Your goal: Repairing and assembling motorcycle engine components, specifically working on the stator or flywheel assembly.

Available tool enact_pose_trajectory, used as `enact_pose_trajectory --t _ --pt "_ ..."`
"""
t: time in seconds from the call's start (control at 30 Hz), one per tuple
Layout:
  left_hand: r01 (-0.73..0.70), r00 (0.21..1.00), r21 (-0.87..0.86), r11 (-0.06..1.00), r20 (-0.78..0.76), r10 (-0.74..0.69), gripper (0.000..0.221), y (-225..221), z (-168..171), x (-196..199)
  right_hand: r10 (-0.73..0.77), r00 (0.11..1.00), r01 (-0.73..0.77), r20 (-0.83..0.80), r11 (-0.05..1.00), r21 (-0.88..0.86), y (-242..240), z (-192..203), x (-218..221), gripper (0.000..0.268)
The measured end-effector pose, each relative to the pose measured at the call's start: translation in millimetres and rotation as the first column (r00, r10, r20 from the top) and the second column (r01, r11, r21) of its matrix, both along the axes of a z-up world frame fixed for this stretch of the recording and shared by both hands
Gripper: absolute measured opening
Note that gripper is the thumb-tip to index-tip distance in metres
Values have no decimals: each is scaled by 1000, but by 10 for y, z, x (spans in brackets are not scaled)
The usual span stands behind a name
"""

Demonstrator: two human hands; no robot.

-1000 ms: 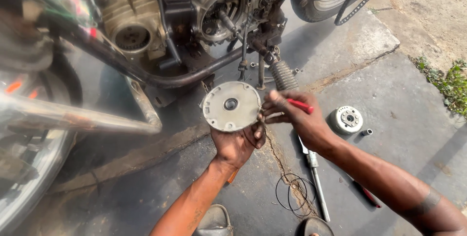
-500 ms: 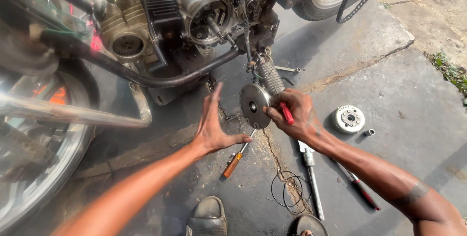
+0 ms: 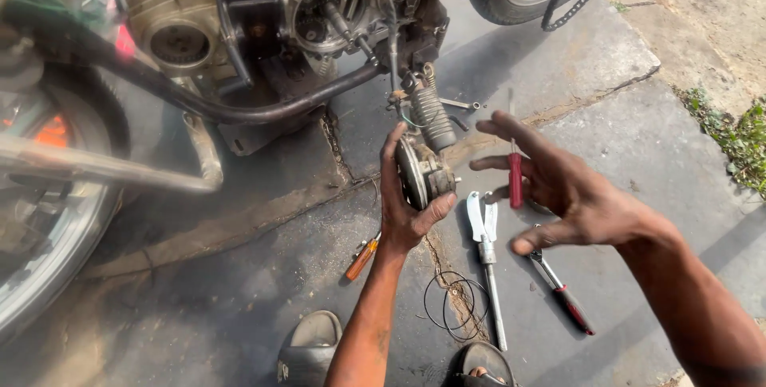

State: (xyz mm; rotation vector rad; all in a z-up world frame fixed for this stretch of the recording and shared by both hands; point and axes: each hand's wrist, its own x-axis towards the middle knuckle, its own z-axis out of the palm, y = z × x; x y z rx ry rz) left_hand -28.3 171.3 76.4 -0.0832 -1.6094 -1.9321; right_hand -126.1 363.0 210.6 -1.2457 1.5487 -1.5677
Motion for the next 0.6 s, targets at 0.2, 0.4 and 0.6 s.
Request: enact_pose_trajectory --t 0.2,0.4,0.6 --pt "54 998 -21 998 37 -53 98 -291 -60 43 -384 874 318 297 915 247 58 -649 177 52" --pt "-98 995 -249 964 10 104 100 -573 -330 -143 -313 817 509 -485 787 349 -474 -527 546 43" --pt "-106 991 -269 957 51 124 99 -776 -410 -159 -232 706 548 -669 778 309 -847 -672 668 44"
